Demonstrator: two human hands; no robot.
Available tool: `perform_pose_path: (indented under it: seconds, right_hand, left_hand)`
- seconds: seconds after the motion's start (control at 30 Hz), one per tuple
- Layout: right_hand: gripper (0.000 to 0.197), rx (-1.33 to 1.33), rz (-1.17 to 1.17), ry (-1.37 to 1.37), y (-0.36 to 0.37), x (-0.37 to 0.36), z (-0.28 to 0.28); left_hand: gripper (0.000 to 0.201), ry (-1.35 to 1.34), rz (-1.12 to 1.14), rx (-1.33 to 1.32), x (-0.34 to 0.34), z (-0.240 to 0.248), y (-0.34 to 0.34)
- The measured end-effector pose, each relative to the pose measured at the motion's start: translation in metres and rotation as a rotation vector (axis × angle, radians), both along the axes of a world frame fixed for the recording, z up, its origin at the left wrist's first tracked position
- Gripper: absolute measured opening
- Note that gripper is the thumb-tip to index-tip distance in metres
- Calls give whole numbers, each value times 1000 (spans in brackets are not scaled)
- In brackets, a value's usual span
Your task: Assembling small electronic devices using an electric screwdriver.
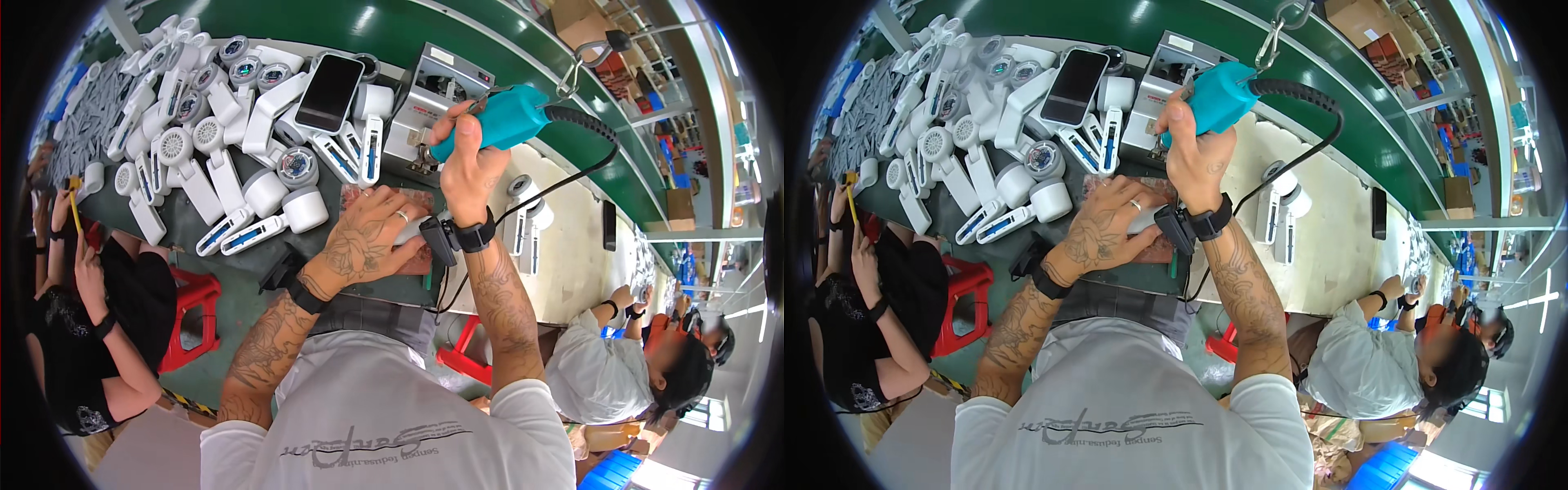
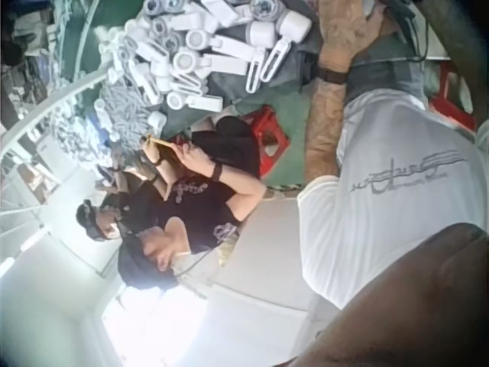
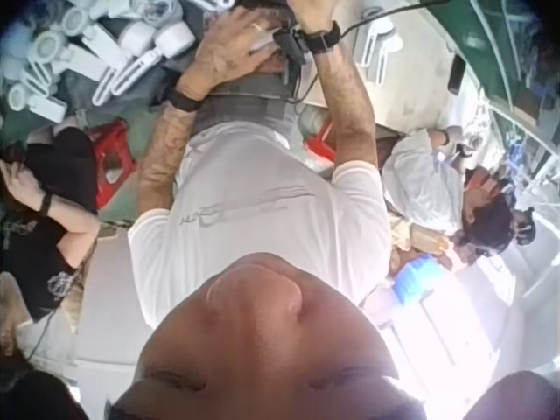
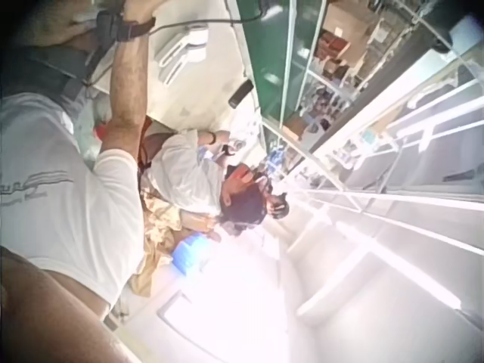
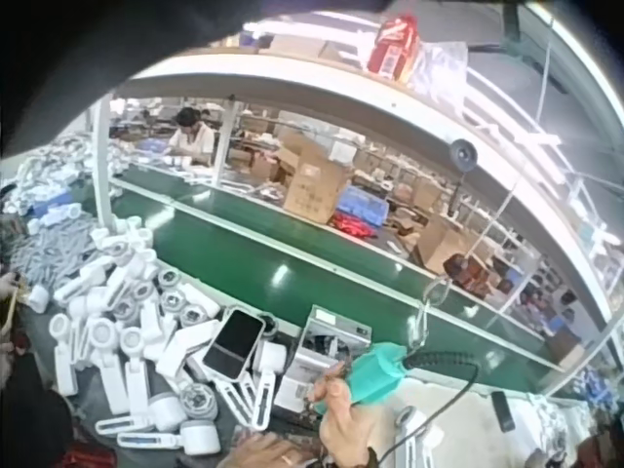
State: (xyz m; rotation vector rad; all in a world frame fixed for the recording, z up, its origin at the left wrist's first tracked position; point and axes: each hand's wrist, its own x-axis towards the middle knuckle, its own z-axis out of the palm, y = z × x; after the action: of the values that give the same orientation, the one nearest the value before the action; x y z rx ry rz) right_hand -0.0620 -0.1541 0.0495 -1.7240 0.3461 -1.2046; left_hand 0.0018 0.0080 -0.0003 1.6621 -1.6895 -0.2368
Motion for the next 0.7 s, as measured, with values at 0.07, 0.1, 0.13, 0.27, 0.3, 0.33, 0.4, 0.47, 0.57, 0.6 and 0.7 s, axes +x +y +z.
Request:
perform_pose_path:
  seconds: [0.07, 0.1, 0.13, 0.27, 0.3, 0.33, 0.4, 0.47, 0.57, 0.6, 0.7]
  right_hand:
    - [38, 9, 2, 0, 0, -1, -1]
    - [38, 0, 7, 16, -1, -2, -1]
    - [39, -9, 10, 32, -1, -3, -1]
    - [47, 149, -40, 131, 19, -19, 9]
    - [54, 201, -1, 61, 27, -27, 18]
    - [57, 219, -34, 45, 31, -38, 16]
    - [46, 325, 11, -88, 35, -63, 14]
    - [54, 266, 57, -22, 42, -80, 14]
    - [56, 298, 60, -15, 48, -87, 5]
    - [57, 310, 73, -26, 49, -87, 2]
    - [74, 277, -9, 35, 53, -86, -3]
  left_hand:
    - [37, -12, 9, -14, -1, -2, -1]
    - [36, -24, 16, -29, -1, -2, -2]
    - [36, -24, 9, -29, -1, -2, -2]
    - [33, 14, 5, -28, 1, -5, -3]
    - [34, 28, 5, -38, 1, -7, -1]
    - [32, -9, 30, -46, -1, -5, 1]
    - [32, 2, 20, -39, -2, -3, -1]
    - [32, 11, 6, -36, -3, -4, -3]
    - [31, 23, 5, -36, -1, -5, -2]
    - [31, 33, 2, -18, 0, -3, -2]
    - [32, 38, -3, -14, -1, -3, -3]
